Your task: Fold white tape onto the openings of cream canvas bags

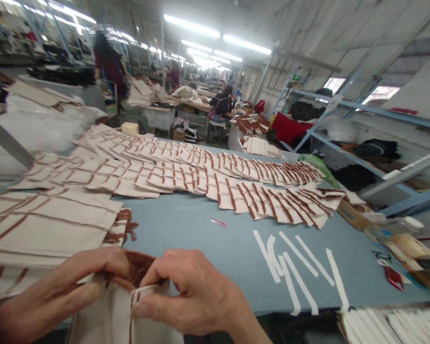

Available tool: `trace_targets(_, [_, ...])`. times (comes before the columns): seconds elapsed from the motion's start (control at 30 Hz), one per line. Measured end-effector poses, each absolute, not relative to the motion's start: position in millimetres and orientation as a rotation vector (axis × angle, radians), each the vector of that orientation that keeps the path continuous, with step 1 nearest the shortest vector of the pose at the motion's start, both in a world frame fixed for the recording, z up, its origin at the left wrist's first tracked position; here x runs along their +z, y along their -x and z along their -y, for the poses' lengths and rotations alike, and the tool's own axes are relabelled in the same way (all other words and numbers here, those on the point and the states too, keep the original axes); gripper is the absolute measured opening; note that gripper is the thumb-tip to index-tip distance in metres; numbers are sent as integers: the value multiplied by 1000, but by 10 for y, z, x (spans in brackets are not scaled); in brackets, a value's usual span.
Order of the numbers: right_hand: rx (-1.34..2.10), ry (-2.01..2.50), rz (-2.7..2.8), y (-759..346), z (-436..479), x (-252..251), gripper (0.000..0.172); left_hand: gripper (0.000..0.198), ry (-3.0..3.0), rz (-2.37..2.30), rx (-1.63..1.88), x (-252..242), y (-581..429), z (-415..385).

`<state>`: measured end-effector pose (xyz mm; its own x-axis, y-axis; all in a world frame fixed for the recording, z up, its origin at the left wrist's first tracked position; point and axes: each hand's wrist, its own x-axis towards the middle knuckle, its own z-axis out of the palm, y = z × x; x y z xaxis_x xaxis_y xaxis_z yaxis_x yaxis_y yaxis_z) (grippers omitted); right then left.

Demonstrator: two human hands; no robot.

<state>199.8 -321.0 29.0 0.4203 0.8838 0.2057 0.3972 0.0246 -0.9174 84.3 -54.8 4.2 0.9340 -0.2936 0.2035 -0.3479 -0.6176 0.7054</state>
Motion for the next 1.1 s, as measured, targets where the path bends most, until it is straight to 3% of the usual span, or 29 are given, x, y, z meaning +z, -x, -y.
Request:
trace_targets(0.2, [489, 1578, 1191, -1936, 3194, 422, 38, 11, -2073, 465, 66, 442, -968, 872])
trace_targets(0.3, [541, 1668, 1085, -1958, 3250, 492, 23, 13, -2164, 432, 155, 471, -999, 966])
trace_targets(0.4, [616, 1699, 1019, -1986, 3294, 533, 22, 15, -2205, 456, 153, 471, -1051, 1015])
trace_targets(0.83, [667, 1639, 1016, -2298, 3169, 546, 61, 32, -2098, 305, -133, 608, -1276, 983])
trace_targets(1.03, [646, 1733, 1124, -2345, 3199, 461, 35, 38, -2069, 186, -96, 356, -1165, 1009])
trace_targets(1.1, [696, 1710, 1116, -2282, 3208, 384, 34, 39, -1988, 146, -106, 200, -1035, 1039])
